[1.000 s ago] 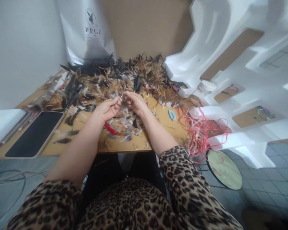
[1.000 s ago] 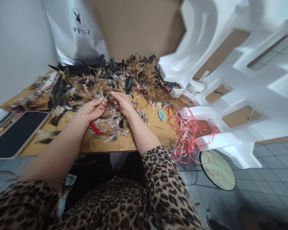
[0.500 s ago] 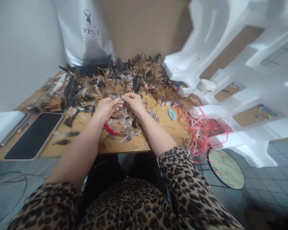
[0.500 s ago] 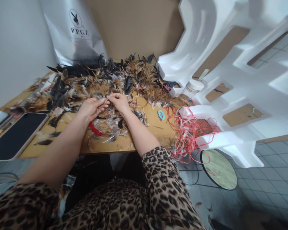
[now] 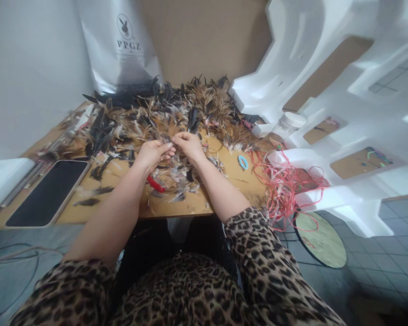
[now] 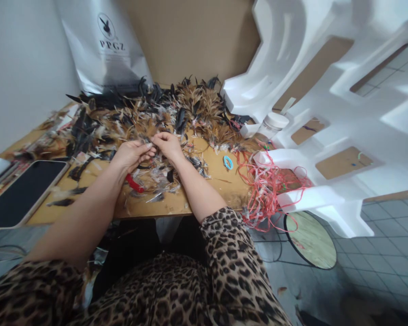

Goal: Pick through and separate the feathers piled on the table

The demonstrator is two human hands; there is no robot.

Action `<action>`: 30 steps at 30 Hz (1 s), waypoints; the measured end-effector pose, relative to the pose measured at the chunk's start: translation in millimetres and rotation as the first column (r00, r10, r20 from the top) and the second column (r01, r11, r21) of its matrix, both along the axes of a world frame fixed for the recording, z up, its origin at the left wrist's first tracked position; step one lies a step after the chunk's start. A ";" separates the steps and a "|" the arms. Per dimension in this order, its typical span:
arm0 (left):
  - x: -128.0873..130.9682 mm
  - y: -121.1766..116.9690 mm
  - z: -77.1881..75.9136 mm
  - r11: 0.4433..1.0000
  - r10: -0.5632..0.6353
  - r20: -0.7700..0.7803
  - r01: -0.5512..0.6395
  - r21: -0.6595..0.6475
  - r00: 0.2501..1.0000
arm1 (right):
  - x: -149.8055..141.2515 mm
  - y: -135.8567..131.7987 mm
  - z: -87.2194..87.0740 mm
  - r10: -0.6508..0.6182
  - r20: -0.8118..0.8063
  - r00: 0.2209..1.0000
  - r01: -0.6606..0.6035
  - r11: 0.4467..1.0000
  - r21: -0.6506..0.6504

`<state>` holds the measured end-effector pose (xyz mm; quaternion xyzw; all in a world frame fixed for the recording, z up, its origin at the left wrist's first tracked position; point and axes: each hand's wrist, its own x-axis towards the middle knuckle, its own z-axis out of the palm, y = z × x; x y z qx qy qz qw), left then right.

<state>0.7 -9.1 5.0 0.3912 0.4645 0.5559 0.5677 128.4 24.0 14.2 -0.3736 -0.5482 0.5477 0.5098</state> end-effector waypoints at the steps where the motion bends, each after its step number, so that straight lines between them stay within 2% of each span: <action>1: -0.1 0.0 -0.3 1.000 -0.003 -0.007 0.003 0.005 1.000 | 0.4 -0.4 0.8 0.015 0.008 1.000 -0.015 1.000 -0.007; 4: -0.8 0.3 -0.1 1.000 -0.004 -0.015 0.004 0.029 1.000 | 2.4 -0.1 3.3 0.031 0.024 0.999 -0.030 0.999 -0.030; 7: -2.5 1.4 1.5 0.997 0.055 0.009 -0.055 0.048 0.998 | 6.9 4.1 3.9 -0.016 0.081 0.997 0.018 0.999 -0.026; 10: -5.8 2.9 3.8 0.989 0.137 0.064 -0.140 0.049 0.989 | 15.3 11.4 2.4 -0.072 0.207 0.976 0.065 0.997 0.042; 12: -8.2 3.8 4.9 0.983 0.176 0.098 -0.180 0.038 0.980 | 22.3 15.6 1.3 -0.053 0.334 0.941 0.021 0.995 0.100; 17: -10.5 4.7 5.5 0.979 0.201 0.133 -0.205 0.014 0.970 | 35.2 16.2 4.3 0.044 0.663 0.748 -0.165 0.979 0.120; 22: -9.0 4.4 5.7 0.980 0.201 0.124 -0.200 -0.018 0.972 | 34.6 8.4 11.3 -0.011 0.869 0.495 -0.160 0.982 0.104; 24: -8.6 4.4 5.5 0.981 0.193 0.118 -0.191 -0.026 0.974 | 30.7 5.7 11.6 -0.007 0.896 0.444 -0.174 0.980 0.094; 27: -8.9 5.1 4.4 0.984 0.180 0.119 -0.178 -0.026 0.976 | 24.5 3.4 9.1 0.017 0.901 0.433 -0.197 0.977 0.076; 30: -9.6 6.0 3.3 0.986 0.166 0.128 -0.165 -0.025 0.978 | 23.1 4.3 6.5 0.028 0.872 0.489 -0.202 0.976 0.082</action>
